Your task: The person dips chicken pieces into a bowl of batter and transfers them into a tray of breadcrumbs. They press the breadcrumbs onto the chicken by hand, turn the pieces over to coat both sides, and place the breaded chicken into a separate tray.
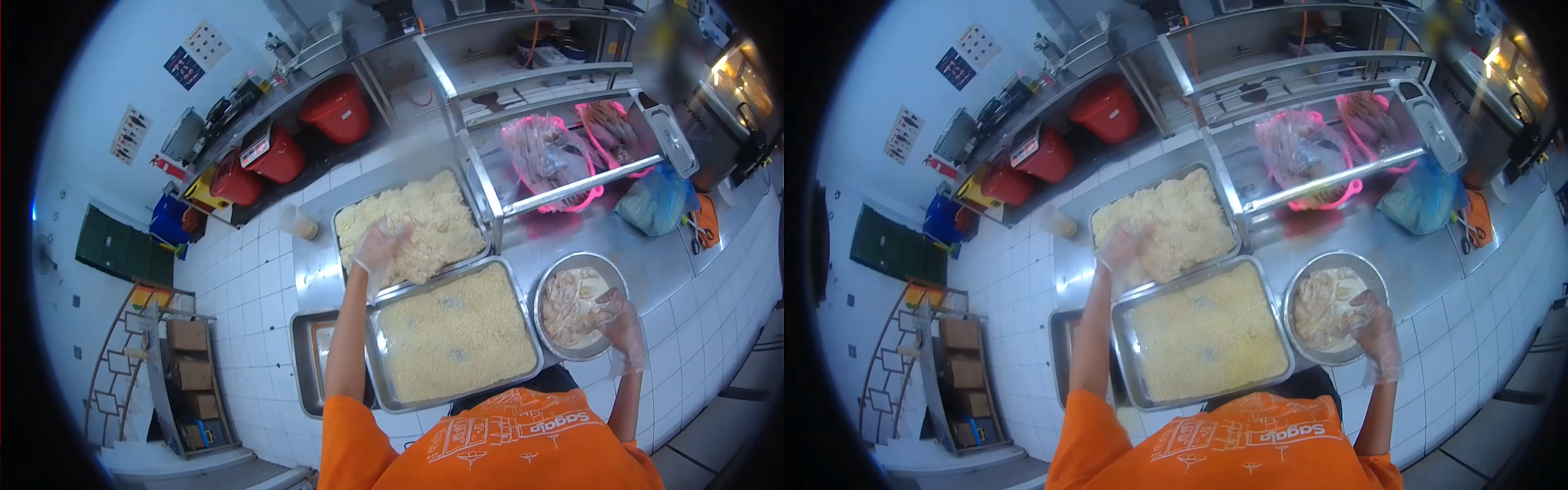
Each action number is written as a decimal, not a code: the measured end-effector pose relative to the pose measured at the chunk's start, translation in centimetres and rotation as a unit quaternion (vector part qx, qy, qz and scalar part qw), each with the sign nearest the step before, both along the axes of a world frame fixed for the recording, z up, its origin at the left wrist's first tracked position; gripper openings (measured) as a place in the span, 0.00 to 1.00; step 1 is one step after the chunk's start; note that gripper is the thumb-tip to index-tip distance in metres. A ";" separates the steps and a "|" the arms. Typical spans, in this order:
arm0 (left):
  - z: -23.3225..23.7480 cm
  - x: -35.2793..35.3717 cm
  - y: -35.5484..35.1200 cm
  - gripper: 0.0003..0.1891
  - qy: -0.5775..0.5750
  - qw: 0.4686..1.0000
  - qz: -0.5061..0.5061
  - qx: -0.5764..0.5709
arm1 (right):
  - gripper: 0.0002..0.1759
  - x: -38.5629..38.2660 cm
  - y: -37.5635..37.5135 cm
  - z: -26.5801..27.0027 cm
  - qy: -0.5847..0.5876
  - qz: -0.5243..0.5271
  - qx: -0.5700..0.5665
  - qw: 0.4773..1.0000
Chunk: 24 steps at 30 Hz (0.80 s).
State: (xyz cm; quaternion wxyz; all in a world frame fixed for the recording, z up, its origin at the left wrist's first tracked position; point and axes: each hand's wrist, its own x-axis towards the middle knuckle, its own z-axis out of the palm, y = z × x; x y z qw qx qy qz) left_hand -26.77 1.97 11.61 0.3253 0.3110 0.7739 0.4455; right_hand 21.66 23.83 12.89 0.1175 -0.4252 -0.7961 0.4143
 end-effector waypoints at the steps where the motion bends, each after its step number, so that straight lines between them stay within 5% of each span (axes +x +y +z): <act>1: 0.9 -1.8 1.8 0.32 0.043 0.996 -0.014 -0.073 | 0.25 0.2 0.1 -1.1 0.019 -0.007 0.003 1.000; 2: 1.6 -3.4 3.3 0.36 0.088 0.985 -0.028 -0.144 | 0.25 0.5 0.1 -2.1 0.040 -0.015 0.006 0.999; 6: -10.1 -14.1 8.6 0.32 0.218 0.967 0.002 -0.131 | 0.23 -0.1 -1.1 -1.3 0.022 -0.022 0.075 0.997; 8: -10.8 -15.4 10.1 0.33 0.240 0.950 -0.030 -0.198 | 0.22 -0.8 -1.8 0.3 0.021 -0.035 0.071 0.997; 14: -7.2 -16.3 11.5 0.37 0.054 0.939 -0.079 -0.331 | 0.22 -0.4 -1.8 1.1 0.065 -0.052 0.059 0.995; 17: -2.8 -14.4 11.3 0.47 0.054 0.926 -0.018 -0.372 | 0.25 -0.5 -1.6 2.0 0.063 -0.060 0.036 0.996; 20: 0.5 -10.6 11.3 0.47 0.286 0.875 0.007 -0.391 | 0.26 -1.2 -1.7 3.3 0.038 -0.066 0.038 0.996; 24: -2.7 -4.0 11.9 0.43 0.367 0.882 0.041 -0.294 | 0.23 -2.0 -2.4 5.0 0.003 -0.073 0.061 0.995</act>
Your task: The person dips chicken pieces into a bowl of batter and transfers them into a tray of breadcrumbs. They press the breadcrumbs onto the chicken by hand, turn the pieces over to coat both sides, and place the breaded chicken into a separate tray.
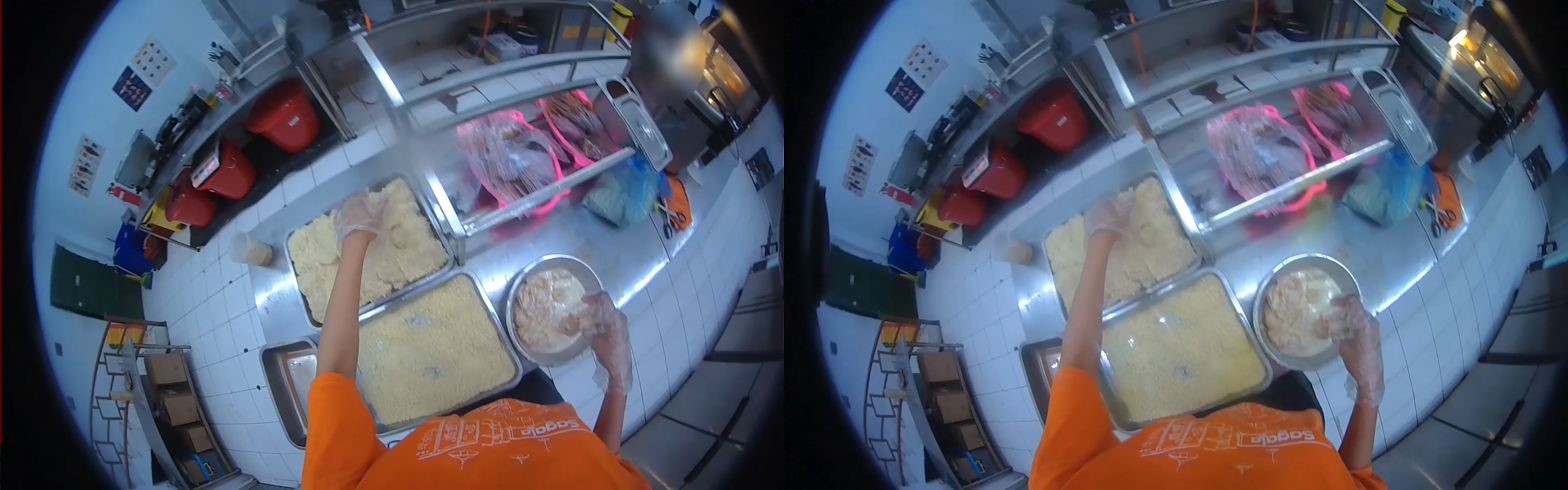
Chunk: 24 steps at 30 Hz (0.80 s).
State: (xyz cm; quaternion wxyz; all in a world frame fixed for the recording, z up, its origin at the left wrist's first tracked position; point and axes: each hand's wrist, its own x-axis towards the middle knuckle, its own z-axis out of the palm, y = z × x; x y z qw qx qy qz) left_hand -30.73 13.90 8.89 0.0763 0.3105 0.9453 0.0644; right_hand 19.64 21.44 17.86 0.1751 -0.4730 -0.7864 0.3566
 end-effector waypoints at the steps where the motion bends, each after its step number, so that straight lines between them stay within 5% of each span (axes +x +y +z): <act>1: -1.6 0.8 0.2 0.40 0.029 0.999 -0.034 -0.014 | 0.22 0.1 -0.1 0.1 0.007 0.001 -0.002 1.000; 5: -7.6 1.6 0.2 0.33 0.126 0.990 -0.070 0.009 | 0.21 0.0 0.0 0.8 0.028 0.010 0.007 1.000; 8: -7.0 1.6 0.5 0.31 0.130 0.987 -0.078 -0.049 | 0.22 -0.9 -0.6 3.1 0.037 0.030 -0.001 0.999; 11: -5.7 -0.1 -0.9 0.31 -0.008 0.988 -0.106 0.112 | 0.22 -1.6 -1.8 4.4 0.054 0.076 -0.005 0.996; 14: -2.7 2.7 -6.0 0.27 0.120 0.946 -0.154 0.259 | 0.22 -2.9 -3.0 6.0 0.053 0.158 -0.006 0.986; 17: 0.6 7.3 -13.2 0.24 0.024 0.902 -0.170 0.397 | 0.21 -4.7 -4.9 7.8 0.090 0.258 -0.016 0.962; 19: 0.6 11.2 -18.2 0.23 -0.074 0.922 -0.097 0.367 | 0.22 -6.1 -5.7 8.2 0.115 0.334 -0.042 0.934; 21: -1.0 14.2 -22.8 0.23 -0.111 0.983 -0.027 0.144 | 0.20 -8.0 -6.5 8.4 0.070 0.378 -0.173 0.907; 24: -3.4 19.8 -27.3 0.36 -0.096 0.977 -0.077 0.172 | 0.23 -11.6 -7.2 3.4 0.056 0.387 -0.367 0.844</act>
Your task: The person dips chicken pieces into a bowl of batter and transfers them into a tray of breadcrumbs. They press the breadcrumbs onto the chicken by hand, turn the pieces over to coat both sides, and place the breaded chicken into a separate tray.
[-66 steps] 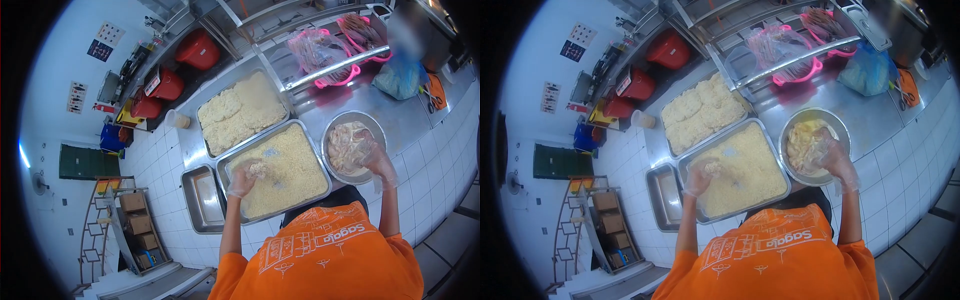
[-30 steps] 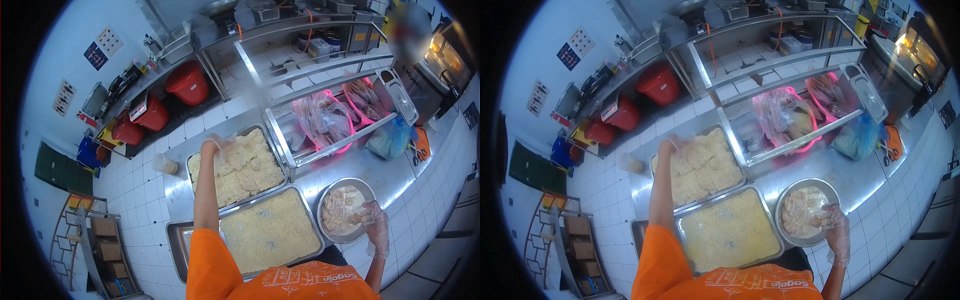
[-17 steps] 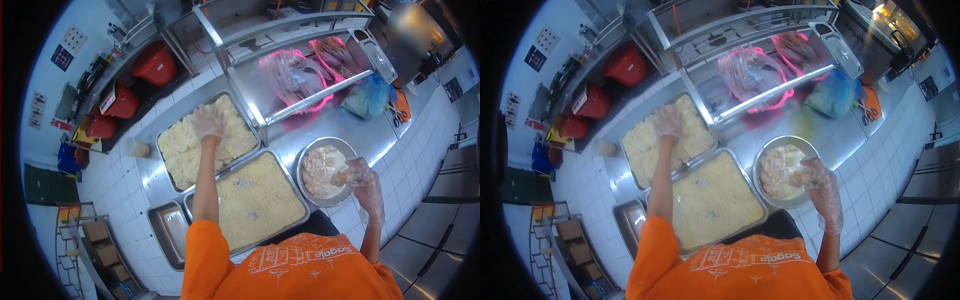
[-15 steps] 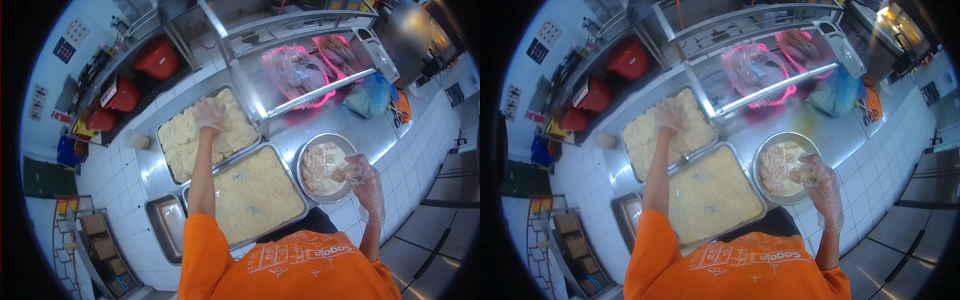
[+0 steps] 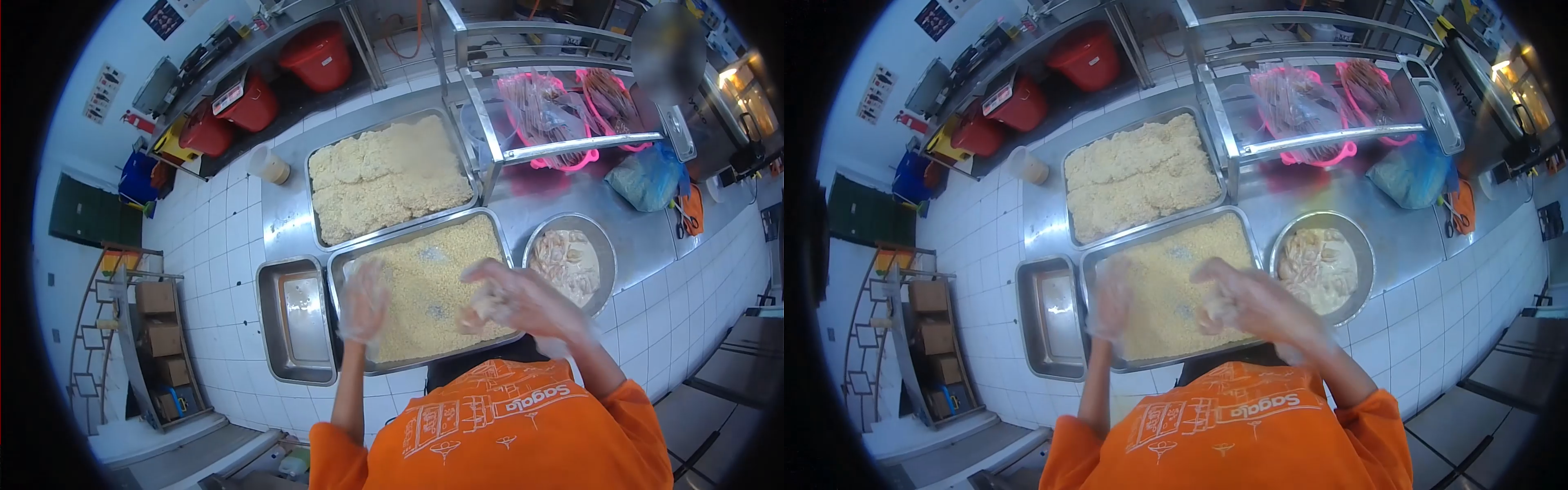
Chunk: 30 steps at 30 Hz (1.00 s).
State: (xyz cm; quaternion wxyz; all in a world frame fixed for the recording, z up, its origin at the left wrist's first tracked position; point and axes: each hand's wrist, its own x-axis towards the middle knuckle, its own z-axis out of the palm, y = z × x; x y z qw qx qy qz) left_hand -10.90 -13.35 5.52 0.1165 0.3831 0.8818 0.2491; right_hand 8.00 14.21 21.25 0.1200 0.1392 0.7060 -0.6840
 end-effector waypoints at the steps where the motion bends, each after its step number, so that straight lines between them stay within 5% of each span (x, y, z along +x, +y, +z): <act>1: 0.5 2.6 -0.3 0.45 0.024 0.999 0.019 -0.041 | 0.22 -1.3 0.1 -3.2 0.043 0.017 0.044 0.998; 4: -1.9 7.7 -1.9 0.67 0.035 0.980 0.007 -0.197 | 0.21 -3.3 0.6 -14.7 0.019 -0.004 0.166 0.986; 7: -1.9 8.0 -1.4 0.75 0.051 0.972 -0.024 -0.227 | 0.20 -4.0 1.1 -15.0 0.058 -0.023 0.277 0.959; 8: -2.2 8.0 -1.2 0.76 0.062 0.973 -0.034 -0.221 | 0.19 -4.0 1.0 -14.8 0.092 -0.023 0.307 0.947; 11: -3.9 6.0 0.4 0.76 0.086 0.980 -0.071 -0.163 | 0.25 -4.5 1.3 -14.4 0.101 0.000 0.159 0.982; 13: -5.3 4.5 1.0 0.76 0.071 0.990 -0.099 -0.077 | 0.22 -4.9 0.8 -17.9 0.094 0.006 0.228 0.969; 14: -5.6 3.9 1.5 0.76 0.068 0.989 -0.111 -0.065 | 0.21 -5.0 0.6 -19.8 0.089 0.007 0.261 0.961; 16: -5.8 2.4 3.0 0.75 0.063 0.988 -0.136 -0.037 | 0.23 -5.3 1.6 -20.5 0.010 -0.146 -0.094 0.985; 18: -5.8 1.7 4.1 0.73 0.049 0.984 -0.168 -0.027 | 0.24 -4.8 2.8 -19.6 0.010 -0.184 -0.131 0.974; 20: -5.6 1.4 5.0 0.69 0.008 0.983 -0.182 -0.028 | 0.25 -3.5 3.3 -10.9 0.086 -0.113 0.153 0.978; 23: -4.8 1.4 5.8 0.60 -0.065 0.985 -0.158 -0.042 | 0.29 -0.6 5.7 -7.8 0.020 -0.172 0.105 0.979; 25: -5.4 1.9 5.7 0.53 -0.082 0.987 -0.132 -0.047 | 0.31 2.0 7.4 -7.3 0.129 -0.192 0.081 0.969; 28: -8.9 2.4 4.7 0.42 -0.009 0.996 -0.078 -0.039 | 0.34 6.1 8.7 -7.2 0.089 -0.281 0.164 0.941; 30: -8.4 1.5 4.8 0.38 -0.073 0.994 -0.084 -0.003 | 0.34 8.7 9.6 -7.4 0.080 -0.310 0.203 0.926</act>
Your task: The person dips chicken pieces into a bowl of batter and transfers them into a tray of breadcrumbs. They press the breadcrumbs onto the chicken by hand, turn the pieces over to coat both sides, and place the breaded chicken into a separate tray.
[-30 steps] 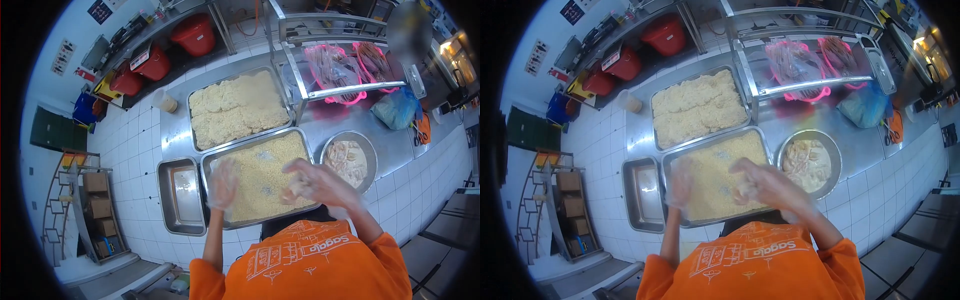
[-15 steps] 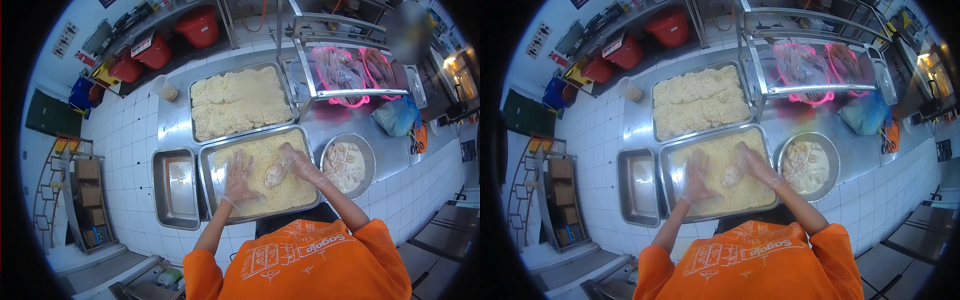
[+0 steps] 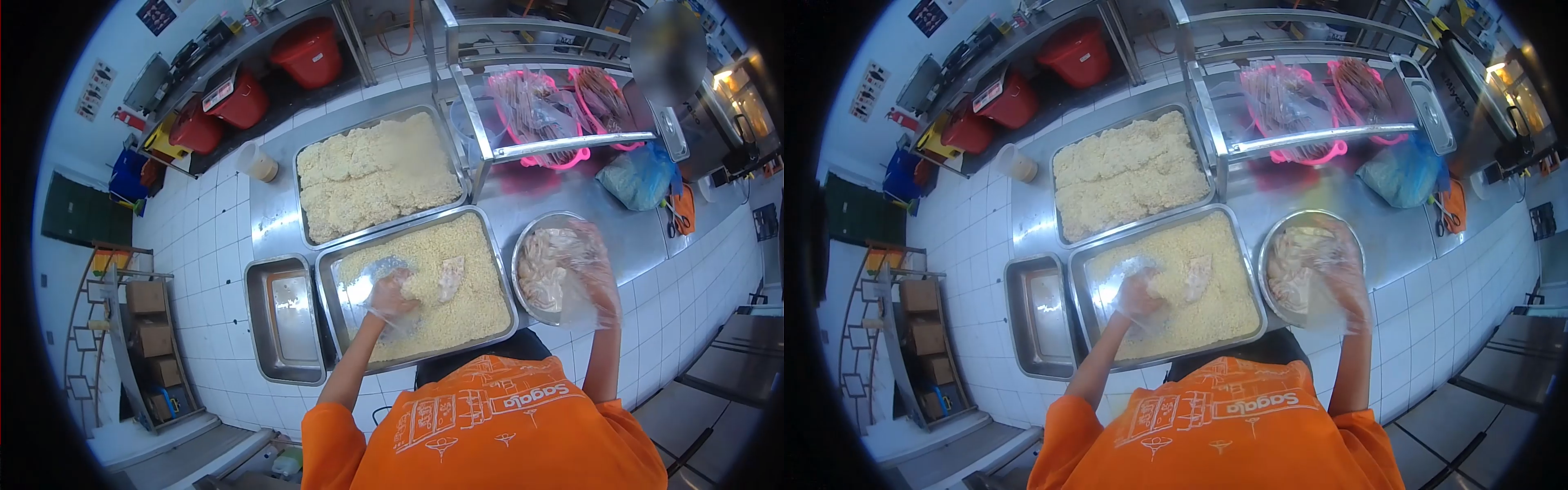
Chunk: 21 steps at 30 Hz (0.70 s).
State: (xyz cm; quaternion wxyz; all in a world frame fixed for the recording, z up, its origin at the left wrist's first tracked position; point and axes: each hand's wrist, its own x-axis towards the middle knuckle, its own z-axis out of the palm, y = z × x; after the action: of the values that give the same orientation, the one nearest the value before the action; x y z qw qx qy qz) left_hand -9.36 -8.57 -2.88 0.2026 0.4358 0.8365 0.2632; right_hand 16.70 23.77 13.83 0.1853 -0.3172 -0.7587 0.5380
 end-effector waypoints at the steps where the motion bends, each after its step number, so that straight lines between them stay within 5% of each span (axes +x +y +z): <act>1: 1.1 -0.2 0.2 0.36 -0.033 0.999 -0.002 0.015 | 0.34 1.0 0.3 -0.1 -0.006 -0.019 0.017 1.000; 7: 8.4 3.3 4.3 0.37 -0.142 0.978 0.021 -0.153 | 0.35 3.4 0.6 -1.0 0.041 -0.117 -0.140 0.982; 13: 11.3 4.6 5.4 0.35 -0.123 0.987 0.083 -0.070 | 0.34 3.4 0.6 -0.9 0.049 -0.124 -0.112 0.985; 16: 11.1 2.7 6.3 0.30 -0.071 0.996 0.033 -0.049 | 0.34 3.8 0.9 -2.0 0.045 -0.125 -0.107 0.985; 21: 3.7 -0.7 6.8 0.29 0.112 0.983 -0.143 0.017 | 0.32 3.9 0.5 -2.0 0.048 -0.128 -0.107 0.985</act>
State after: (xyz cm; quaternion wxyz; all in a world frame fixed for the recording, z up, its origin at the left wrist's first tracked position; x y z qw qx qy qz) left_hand -10.05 -1.78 0.79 0.1354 0.5811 0.7784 0.1952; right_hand 20.60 24.28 11.87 0.2541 -0.4034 -0.6402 0.6024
